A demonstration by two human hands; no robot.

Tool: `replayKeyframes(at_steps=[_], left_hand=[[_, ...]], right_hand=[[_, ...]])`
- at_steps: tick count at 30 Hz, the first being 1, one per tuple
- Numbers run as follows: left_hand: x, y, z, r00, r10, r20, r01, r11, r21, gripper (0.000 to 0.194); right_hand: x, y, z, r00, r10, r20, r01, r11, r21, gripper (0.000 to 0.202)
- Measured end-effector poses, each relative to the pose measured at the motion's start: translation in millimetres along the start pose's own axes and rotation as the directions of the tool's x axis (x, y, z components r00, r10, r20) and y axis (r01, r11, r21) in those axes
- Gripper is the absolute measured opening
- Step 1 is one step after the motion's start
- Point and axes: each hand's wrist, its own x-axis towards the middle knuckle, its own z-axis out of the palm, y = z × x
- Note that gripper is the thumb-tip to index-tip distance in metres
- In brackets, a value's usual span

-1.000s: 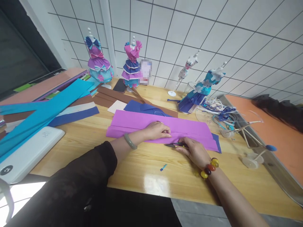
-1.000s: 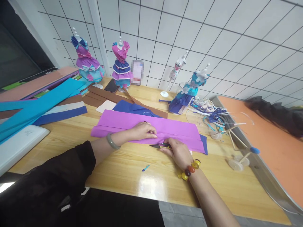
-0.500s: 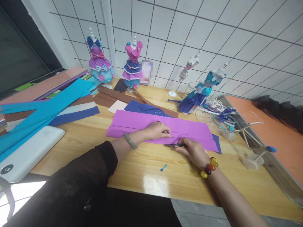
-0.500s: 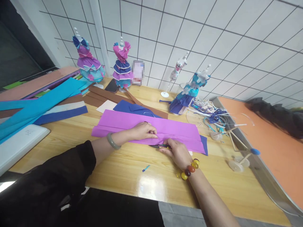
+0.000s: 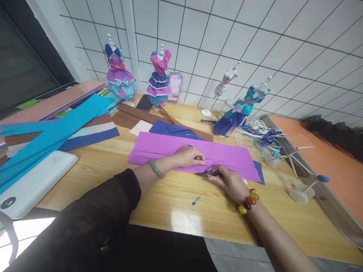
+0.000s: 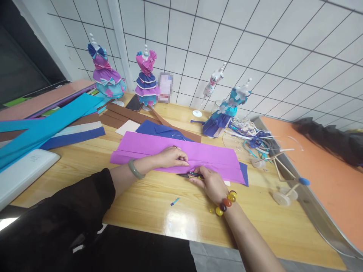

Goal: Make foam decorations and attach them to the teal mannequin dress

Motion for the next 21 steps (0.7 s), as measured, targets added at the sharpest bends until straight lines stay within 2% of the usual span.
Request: replayKeyframes(at_steps=[8,21], left_hand=[[-1.5,5.0,-3.7,1.000,-0.014,0.010,0.014,1.000,0.000,0.026],[0.0,1.4,-0.1,1.000,-0.016,-0.004,0.016,1.000,0.003,0.025]], right_hand=[[7.3,-8.1,2.9,0.999,-0.038,-0.004,0.038,0.999,-0.032,0.030],[5.4,-7.4,4.7,0.998,-0.054,-0.024,0.053,0.998,-0.033,0.031]])
